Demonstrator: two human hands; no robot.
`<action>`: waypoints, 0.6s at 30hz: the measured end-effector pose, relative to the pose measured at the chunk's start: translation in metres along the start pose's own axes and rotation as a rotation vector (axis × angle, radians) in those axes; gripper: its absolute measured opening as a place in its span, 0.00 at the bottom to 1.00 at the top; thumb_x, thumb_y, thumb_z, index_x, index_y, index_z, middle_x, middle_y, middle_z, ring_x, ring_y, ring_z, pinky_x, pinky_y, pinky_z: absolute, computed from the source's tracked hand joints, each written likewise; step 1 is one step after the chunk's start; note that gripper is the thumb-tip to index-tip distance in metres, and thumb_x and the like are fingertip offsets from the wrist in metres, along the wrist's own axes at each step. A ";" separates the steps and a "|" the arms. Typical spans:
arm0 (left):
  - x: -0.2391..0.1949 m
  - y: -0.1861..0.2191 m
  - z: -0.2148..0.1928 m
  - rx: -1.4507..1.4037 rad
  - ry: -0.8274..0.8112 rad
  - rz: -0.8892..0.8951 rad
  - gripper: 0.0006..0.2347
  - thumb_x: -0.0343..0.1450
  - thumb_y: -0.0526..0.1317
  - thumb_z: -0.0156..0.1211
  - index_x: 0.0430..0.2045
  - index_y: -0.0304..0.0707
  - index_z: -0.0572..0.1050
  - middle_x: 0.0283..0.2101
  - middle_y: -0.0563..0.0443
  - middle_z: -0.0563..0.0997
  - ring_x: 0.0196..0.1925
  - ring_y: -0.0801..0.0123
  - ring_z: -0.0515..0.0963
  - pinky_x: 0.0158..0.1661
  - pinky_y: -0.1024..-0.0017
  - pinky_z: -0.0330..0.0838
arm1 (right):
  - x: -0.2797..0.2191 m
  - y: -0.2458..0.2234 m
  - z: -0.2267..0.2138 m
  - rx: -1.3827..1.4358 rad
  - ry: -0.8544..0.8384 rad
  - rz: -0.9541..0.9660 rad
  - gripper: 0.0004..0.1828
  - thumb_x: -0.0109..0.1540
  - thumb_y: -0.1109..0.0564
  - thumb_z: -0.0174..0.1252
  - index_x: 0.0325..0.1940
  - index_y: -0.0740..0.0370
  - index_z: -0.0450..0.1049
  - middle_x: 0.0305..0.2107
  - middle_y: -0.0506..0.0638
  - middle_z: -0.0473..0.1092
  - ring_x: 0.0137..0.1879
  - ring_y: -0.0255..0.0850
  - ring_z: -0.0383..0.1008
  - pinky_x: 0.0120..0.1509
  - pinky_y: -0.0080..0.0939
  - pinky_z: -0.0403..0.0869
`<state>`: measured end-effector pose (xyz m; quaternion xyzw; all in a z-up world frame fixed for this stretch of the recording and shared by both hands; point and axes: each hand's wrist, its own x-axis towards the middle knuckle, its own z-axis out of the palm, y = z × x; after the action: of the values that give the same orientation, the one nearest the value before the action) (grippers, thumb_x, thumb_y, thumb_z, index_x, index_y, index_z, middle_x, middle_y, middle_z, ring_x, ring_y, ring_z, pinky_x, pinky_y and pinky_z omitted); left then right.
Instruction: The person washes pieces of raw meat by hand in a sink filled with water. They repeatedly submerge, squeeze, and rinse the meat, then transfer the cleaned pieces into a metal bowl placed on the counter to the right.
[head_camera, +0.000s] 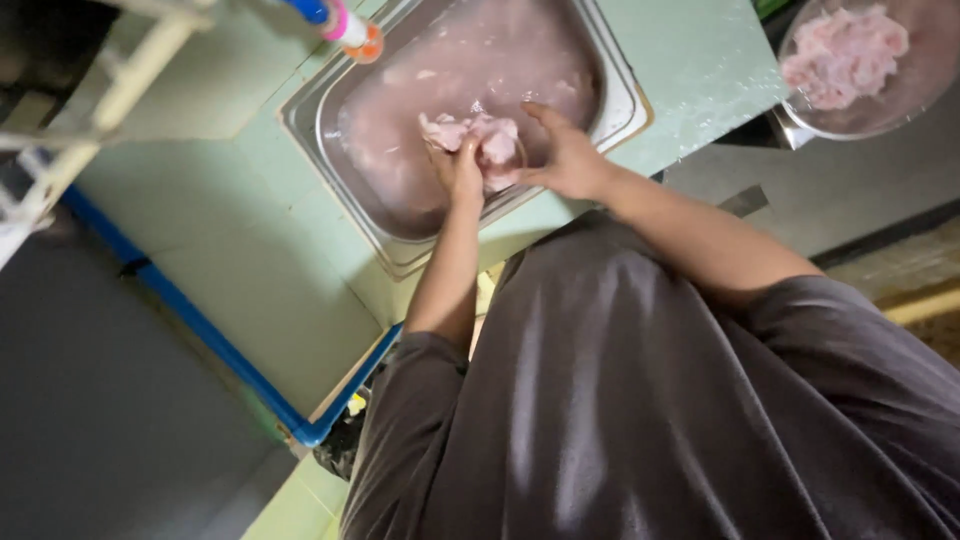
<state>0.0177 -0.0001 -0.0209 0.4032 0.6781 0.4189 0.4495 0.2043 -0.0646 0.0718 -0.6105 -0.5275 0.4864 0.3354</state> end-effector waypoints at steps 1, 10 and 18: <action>-0.005 0.010 0.006 -0.005 0.018 0.001 0.36 0.57 0.46 0.71 0.60 0.45 0.62 0.56 0.40 0.74 0.59 0.52 0.74 0.57 0.57 0.71 | 0.009 0.003 0.009 -0.003 -0.015 -0.011 0.55 0.47 0.40 0.76 0.70 0.59 0.56 0.58 0.68 0.62 0.63 0.65 0.63 0.68 0.62 0.63; -0.012 0.039 -0.011 -0.080 0.197 -0.193 0.18 0.58 0.55 0.64 0.23 0.36 0.80 0.27 0.47 0.83 0.31 0.66 0.79 0.34 0.68 0.71 | 0.053 -0.025 0.015 0.414 -0.075 0.225 0.51 0.39 0.58 0.73 0.62 0.57 0.57 0.48 0.51 0.69 0.50 0.39 0.72 0.48 0.36 0.76; 0.004 0.056 -0.034 -0.168 -0.125 0.053 0.12 0.57 0.30 0.67 0.33 0.35 0.80 0.34 0.51 0.83 0.36 0.71 0.79 0.38 0.74 0.76 | 0.042 -0.084 -0.007 0.343 -0.257 0.358 0.37 0.51 0.63 0.58 0.64 0.56 0.57 0.49 0.52 0.68 0.55 0.44 0.72 0.57 0.37 0.77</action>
<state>-0.0060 0.0147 0.0389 0.4072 0.6002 0.4601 0.5121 0.1828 -0.0047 0.1409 -0.5618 -0.3595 0.6933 0.2729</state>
